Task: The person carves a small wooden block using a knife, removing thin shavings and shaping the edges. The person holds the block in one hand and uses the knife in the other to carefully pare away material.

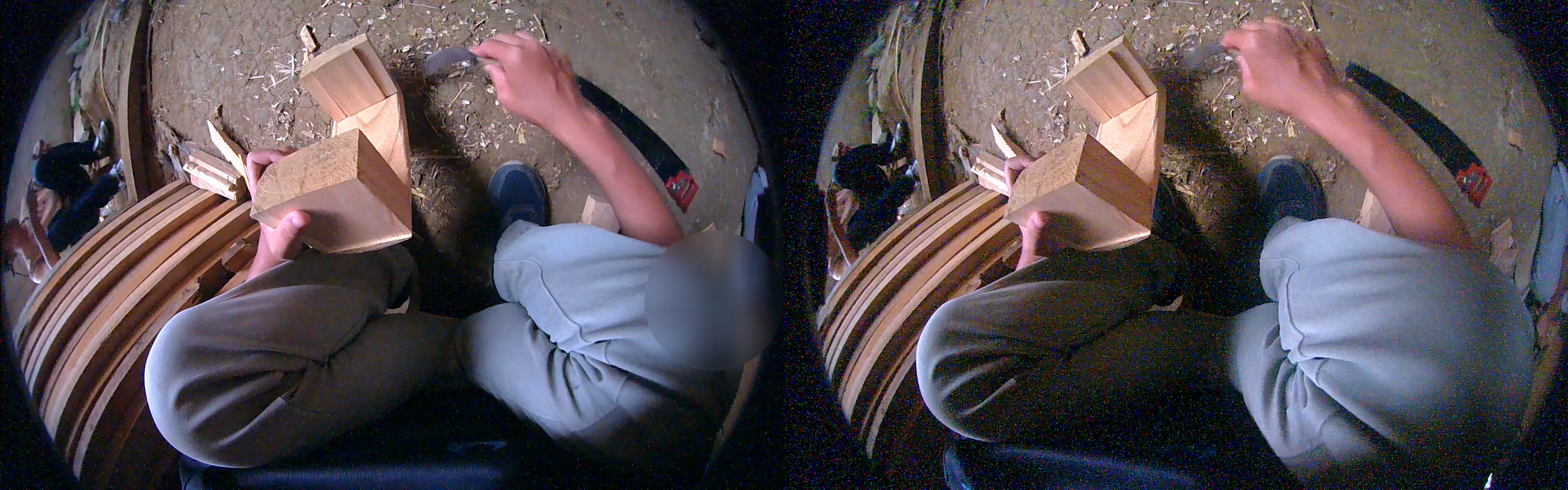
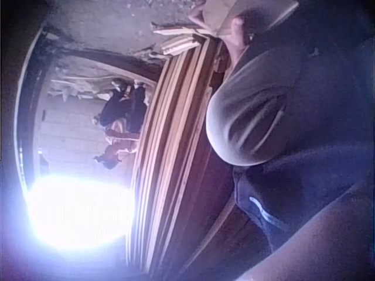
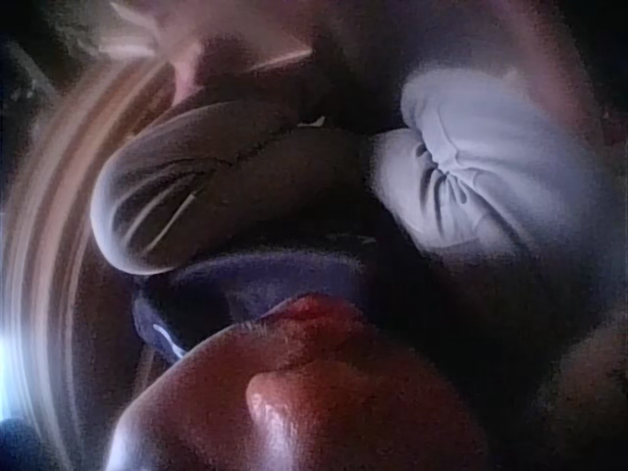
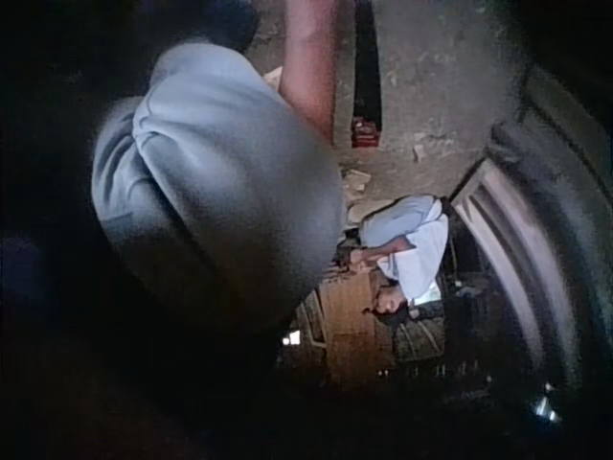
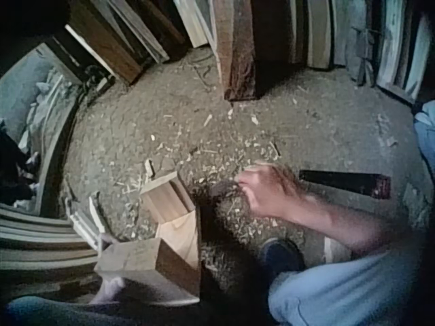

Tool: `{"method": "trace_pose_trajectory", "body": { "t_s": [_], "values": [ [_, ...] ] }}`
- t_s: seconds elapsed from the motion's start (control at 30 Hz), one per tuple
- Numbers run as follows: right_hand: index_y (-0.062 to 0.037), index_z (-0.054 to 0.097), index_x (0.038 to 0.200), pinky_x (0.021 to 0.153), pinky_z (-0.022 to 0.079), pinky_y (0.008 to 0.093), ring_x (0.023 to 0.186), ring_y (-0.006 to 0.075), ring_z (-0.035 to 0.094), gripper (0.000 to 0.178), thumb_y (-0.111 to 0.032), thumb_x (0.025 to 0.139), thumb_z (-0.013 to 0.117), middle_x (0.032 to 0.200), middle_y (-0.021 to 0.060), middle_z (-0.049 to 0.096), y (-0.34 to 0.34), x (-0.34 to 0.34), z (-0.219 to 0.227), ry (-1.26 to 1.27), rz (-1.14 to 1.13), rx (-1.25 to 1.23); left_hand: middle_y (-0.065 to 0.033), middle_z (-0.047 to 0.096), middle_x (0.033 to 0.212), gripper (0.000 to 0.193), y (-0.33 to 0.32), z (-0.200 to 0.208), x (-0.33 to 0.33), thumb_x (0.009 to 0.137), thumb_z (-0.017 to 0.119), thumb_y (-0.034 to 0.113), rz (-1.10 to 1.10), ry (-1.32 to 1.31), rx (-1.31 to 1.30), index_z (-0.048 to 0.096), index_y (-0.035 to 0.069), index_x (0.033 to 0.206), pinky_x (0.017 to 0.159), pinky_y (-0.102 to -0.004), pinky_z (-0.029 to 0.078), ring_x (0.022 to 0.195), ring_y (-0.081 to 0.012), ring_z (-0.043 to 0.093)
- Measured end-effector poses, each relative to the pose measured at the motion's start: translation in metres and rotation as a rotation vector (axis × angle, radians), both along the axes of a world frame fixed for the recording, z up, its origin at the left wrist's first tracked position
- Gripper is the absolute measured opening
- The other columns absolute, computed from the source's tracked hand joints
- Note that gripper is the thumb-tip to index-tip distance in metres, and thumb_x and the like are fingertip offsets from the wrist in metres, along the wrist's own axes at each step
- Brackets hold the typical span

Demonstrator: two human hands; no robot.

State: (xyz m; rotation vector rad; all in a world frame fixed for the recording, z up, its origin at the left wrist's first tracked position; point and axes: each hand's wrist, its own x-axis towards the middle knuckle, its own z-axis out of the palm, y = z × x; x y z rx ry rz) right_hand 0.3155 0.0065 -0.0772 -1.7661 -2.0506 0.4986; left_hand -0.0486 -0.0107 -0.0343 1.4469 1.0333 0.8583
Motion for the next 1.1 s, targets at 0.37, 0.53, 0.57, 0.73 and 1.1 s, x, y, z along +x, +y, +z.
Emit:
{"method": "trace_pose_trajectory", "body": {
  "t_s": [0.37, 0.53, 0.57, 0.73, 1.1],
  "values": [
    [-0.0079, 0.064, 0.096, 0.074, 0.051, 0.0396, 0.086, 0.0308, 0.063, 0.019, -0.014, 0.077, 0.065, 0.091, 0.0097, 0.066, 0.005, -0.019, 0.028, 0.120, 0.153, 0.197, -0.0116, 0.044, 0.108, 0.086, 0.001, 0.005, 0.002, 0.060, 0.077, 0.056, 0.005, 0.013, 0.018, 0.037, 0.001, 0.112, 0.091, -0.0370, 0.036, 0.102, -0.0205, 0.045],
    [-0.0073, 0.064, 0.091, 0.073, 0.052, 0.0415, 0.084, 0.0302, 0.063, 0.016, -0.010, 0.076, 0.062, 0.087, 0.0110, 0.066, -0.003, -0.024, 0.026, -0.127, 0.060, 0.140, -0.0119, 0.044, 0.108, 0.085, -0.002, 0.005, 0.004, 0.060, 0.078, 0.054, 0.031, -0.022, -0.011, 0.037, 0.001, 0.112, 0.091, -0.0370, 0.036, 0.102, -0.0206, 0.045],
    [-0.0071, 0.063, 0.090, 0.073, 0.053, 0.0425, 0.083, 0.0315, 0.064, 0.015, -0.009, 0.075, 0.061, 0.086, 0.0129, 0.065, -0.004, -0.020, 0.030, -0.212, 0.052, 0.158, -0.0119, 0.044, 0.108, 0.085, -0.002, 0.004, 0.003, 0.060, 0.078, 0.054, 0.024, -0.024, -0.008, 0.037, 0.001, 0.112, 0.091, -0.0370, 0.036, 0.102, -0.0206, 0.045],
    [-0.0066, 0.064, 0.087, 0.071, 0.053, 0.0448, 0.082, 0.0330, 0.064, 0.014, -0.009, 0.074, 0.060, 0.083, 0.0145, 0.065, 0.002, -0.017, 0.049, -0.117, -0.026, 0.140, -0.0119, 0.045, 0.108, 0.084, 0.000, 0.004, 0.000, 0.059, 0.079, 0.053, 0.001, -0.018, -0.004, 0.037, 0.001, 0.111, 0.091, -0.0369, 0.036, 0.103, -0.0207, 0.046],
    [-0.0062, 0.062, 0.091, 0.072, 0.051, 0.0437, 0.083, 0.0326, 0.063, 0.015, -0.014, 0.077, 0.059, 0.088, 0.0118, 0.066, -0.005, -0.025, 0.042, -0.206, 0.004, 0.129, -0.0125, 0.046, 0.108, 0.086, 0.003, -0.011, -0.018, 0.058, 0.074, 0.060, 0.000, 0.091, 0.075, 0.040, 0.001, 0.110, 0.090, -0.0380, 0.037, 0.104, -0.0228, 0.047]
  ]
}}
